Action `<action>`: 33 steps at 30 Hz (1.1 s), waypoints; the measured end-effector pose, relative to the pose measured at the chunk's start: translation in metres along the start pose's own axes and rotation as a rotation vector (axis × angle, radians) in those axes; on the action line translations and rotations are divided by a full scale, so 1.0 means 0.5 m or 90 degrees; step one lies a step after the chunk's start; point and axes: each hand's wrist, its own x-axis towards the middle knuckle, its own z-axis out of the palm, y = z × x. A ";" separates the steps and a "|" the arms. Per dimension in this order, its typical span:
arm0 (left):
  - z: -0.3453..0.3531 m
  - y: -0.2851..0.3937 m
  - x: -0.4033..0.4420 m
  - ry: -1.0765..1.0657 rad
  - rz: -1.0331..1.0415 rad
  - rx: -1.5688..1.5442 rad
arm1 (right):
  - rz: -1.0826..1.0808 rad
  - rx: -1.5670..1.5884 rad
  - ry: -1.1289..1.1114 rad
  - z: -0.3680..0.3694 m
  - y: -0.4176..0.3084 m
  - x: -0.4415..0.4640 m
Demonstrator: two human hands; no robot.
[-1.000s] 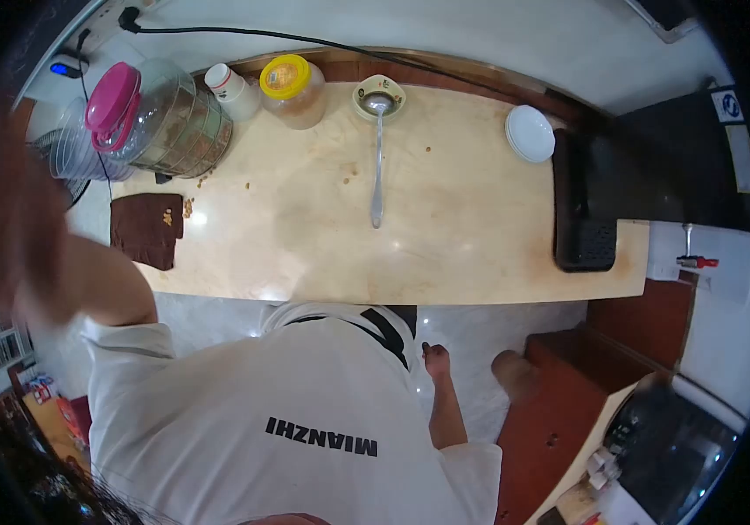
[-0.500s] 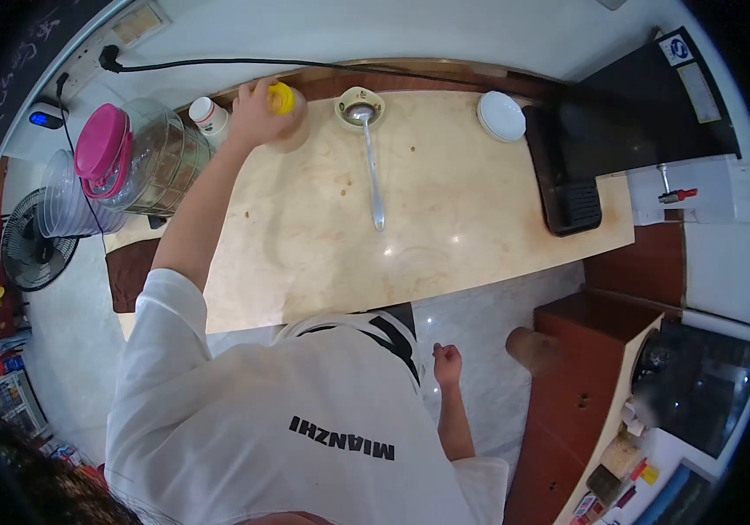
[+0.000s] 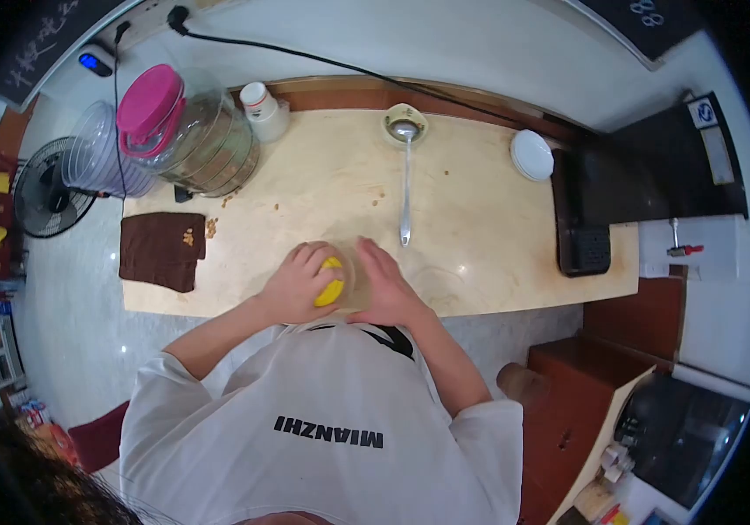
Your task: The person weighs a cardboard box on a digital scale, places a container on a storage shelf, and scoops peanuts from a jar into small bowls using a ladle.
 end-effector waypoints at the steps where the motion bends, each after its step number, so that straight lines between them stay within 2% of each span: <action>1: 0.008 0.010 -0.004 0.002 -0.012 0.002 | -0.065 -0.037 -0.090 0.009 -0.012 0.031; 2: 0.016 0.016 -0.006 0.042 -0.034 -0.011 | -0.071 -0.034 -0.098 0.022 -0.016 0.059; 4: 0.022 0.019 -0.007 0.083 -0.064 -0.024 | -0.006 0.158 -0.159 0.044 -0.017 0.095; 7: 0.031 0.015 -0.004 0.127 -0.102 -0.030 | -0.050 0.104 -0.148 0.066 0.005 0.094; 10: 0.046 0.013 0.003 0.157 -0.093 -0.043 | -0.018 0.100 -0.118 0.071 0.002 0.085; 11: 0.066 0.018 0.012 0.228 -0.157 -0.012 | -0.019 0.104 -0.125 0.091 0.016 0.080; 12: 0.081 0.025 0.021 0.297 -0.220 0.021 | -0.026 0.158 -0.008 0.125 0.039 0.071; 13: 0.092 0.034 0.034 0.293 -0.226 0.022 | -0.029 0.212 0.113 0.147 0.048 0.064; 14: 0.100 0.036 0.054 0.338 -0.278 0.058 | -0.030 0.215 0.113 0.156 0.044 0.067; 16: 0.103 0.030 0.070 0.377 -0.326 0.092 | -0.008 0.242 0.243 0.175 0.036 0.062; 18: 0.097 0.035 0.071 0.300 -0.363 0.123 | -0.013 0.238 0.255 0.184 0.040 0.061; 22: 0.063 0.063 0.054 0.300 -0.346 0.109 | -0.032 0.145 0.258 0.177 0.046 0.058; 24: -0.018 0.125 0.032 0.035 -0.459 0.054 | -0.006 0.158 0.236 0.147 0.018 0.052; 25: -0.060 0.134 0.032 0.035 -0.455 0.056 | 0.025 0.170 0.208 0.136 0.009 0.047; 27: -0.119 0.144 0.031 -0.313 -0.676 -0.220 | 0.005 0.167 0.207 0.142 0.011 0.056; 28: -0.119 0.140 0.027 -0.312 -0.677 -0.220 | -0.017 0.165 0.203 0.146 0.013 0.061; 30: -0.116 0.125 0.021 -0.074 -0.405 -0.038 | -0.022 0.162 0.210 0.159 0.031 0.059; 31: -0.105 0.110 0.025 -0.070 -0.406 -0.035 | -0.025 0.158 0.216 0.163 0.035 0.060; 33: -0.062 0.066 0.045 0.067 -0.193 0.235 | -0.015 0.144 0.200 0.156 0.025 0.068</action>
